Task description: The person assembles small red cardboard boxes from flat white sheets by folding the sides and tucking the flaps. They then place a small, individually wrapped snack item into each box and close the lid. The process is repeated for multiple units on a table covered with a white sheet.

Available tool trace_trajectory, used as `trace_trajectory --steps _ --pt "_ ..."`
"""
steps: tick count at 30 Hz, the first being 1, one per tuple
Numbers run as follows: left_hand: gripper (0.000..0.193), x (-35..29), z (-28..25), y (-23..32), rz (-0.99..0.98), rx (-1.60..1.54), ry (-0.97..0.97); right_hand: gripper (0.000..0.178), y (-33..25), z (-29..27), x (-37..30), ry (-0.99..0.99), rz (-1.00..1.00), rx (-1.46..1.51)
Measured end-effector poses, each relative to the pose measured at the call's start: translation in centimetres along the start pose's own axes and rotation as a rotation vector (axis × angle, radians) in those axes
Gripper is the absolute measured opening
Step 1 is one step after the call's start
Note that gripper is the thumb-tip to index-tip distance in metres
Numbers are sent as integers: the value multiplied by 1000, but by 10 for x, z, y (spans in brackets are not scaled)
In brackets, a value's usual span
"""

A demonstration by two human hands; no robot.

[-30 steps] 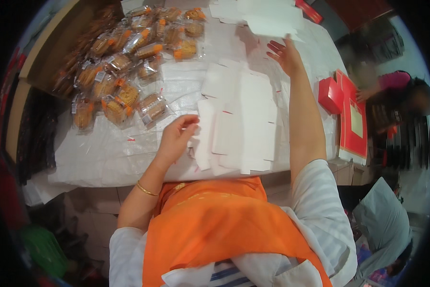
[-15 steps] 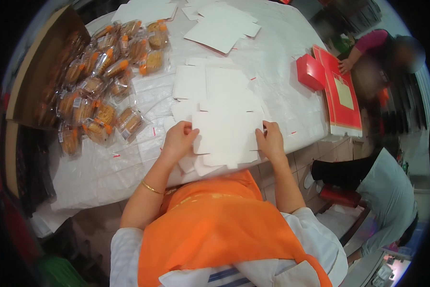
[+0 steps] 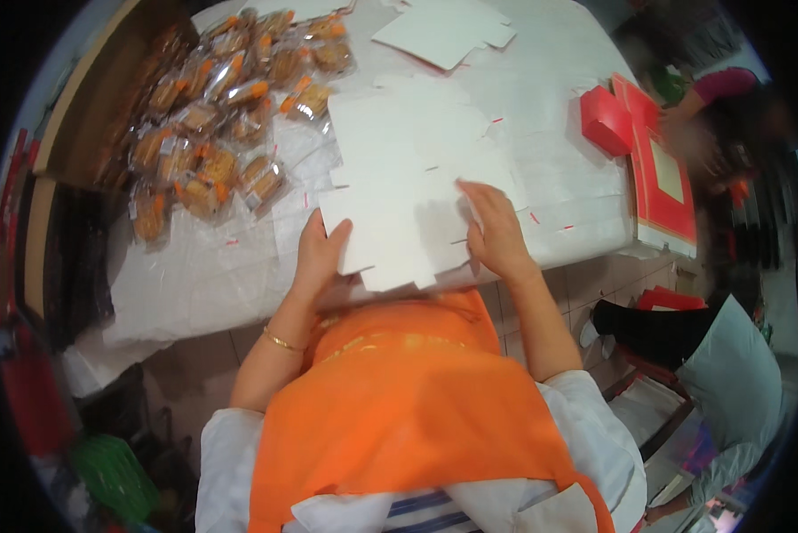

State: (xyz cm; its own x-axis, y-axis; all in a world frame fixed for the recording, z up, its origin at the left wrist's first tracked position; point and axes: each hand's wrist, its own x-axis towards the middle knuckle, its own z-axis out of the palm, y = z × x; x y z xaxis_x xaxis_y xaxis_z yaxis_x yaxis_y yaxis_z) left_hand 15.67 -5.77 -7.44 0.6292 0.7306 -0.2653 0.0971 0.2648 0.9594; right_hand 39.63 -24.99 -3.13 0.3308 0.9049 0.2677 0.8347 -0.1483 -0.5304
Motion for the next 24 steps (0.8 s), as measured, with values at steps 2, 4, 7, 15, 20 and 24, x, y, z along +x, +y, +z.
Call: trace_trajectory --steps 2,4,7,15,20,24 --pt "38 3 -7 -6 -20 -39 5 71 -12 0 -1 -255 -182 -40" --pt "37 3 -8 2 -48 -62 4 72 -34 -2 -4 -358 -243 51" --pt "36 4 -8 4 -62 -122 -5 64 -46 2 -4 -398 -274 119" --pt "39 7 -22 -14 37 252 -45 21 -48 12 6 -313 -282 202" --pt "32 -12 -4 26 269 896 189 22 -39 24 23 -521 124 111" --pt "31 -20 0 28 838 934 165 28 -40 26 38 -634 189 23"
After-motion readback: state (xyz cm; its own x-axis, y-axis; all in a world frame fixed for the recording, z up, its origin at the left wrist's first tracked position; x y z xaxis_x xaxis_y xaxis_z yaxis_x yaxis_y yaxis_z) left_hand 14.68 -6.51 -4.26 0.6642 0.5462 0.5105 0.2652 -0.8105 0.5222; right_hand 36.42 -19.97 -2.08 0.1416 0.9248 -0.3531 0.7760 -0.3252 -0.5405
